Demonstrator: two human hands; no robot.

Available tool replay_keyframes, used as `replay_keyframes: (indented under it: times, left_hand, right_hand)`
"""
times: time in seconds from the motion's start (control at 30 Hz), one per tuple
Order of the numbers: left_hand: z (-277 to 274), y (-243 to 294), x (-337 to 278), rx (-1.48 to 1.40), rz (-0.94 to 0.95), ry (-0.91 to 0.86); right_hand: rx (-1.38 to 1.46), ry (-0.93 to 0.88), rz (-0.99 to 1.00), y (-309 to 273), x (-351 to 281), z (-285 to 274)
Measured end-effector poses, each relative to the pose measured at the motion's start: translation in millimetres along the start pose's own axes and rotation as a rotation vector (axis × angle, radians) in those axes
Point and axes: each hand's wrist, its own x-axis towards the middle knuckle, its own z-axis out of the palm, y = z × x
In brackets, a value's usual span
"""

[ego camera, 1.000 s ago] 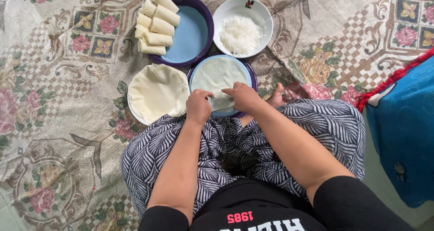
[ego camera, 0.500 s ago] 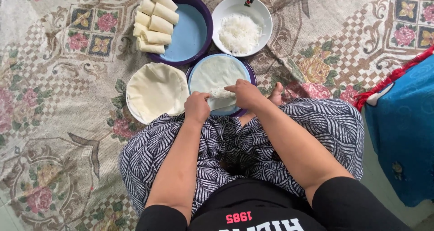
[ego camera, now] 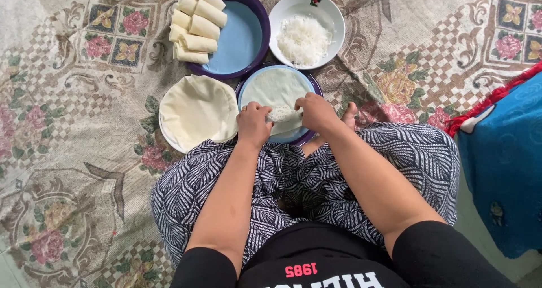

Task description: A person sits on the floor and manually rolls thin pastry sheets with a white filling into cylindrical shapes.

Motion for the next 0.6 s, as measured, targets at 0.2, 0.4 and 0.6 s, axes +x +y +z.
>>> replay_keyframes:
  times: [0.2,0.4,0.6]
  left_hand:
    - [7,-6,1,-0.004,-0.027,-0.004]
    - [-1,-3,3,-0.065,-0.072,-0.049]
    - [0,3,1,-0.004,-0.049,-0.104]
  right_hand:
    - [-0.05,-0.052,-0.011,-5,3,5]
    - [-0.007,-0.029,-0.026,-29,-11,-20]
    - [-0.015,-0.025,-0.074,-37,-14,-21]
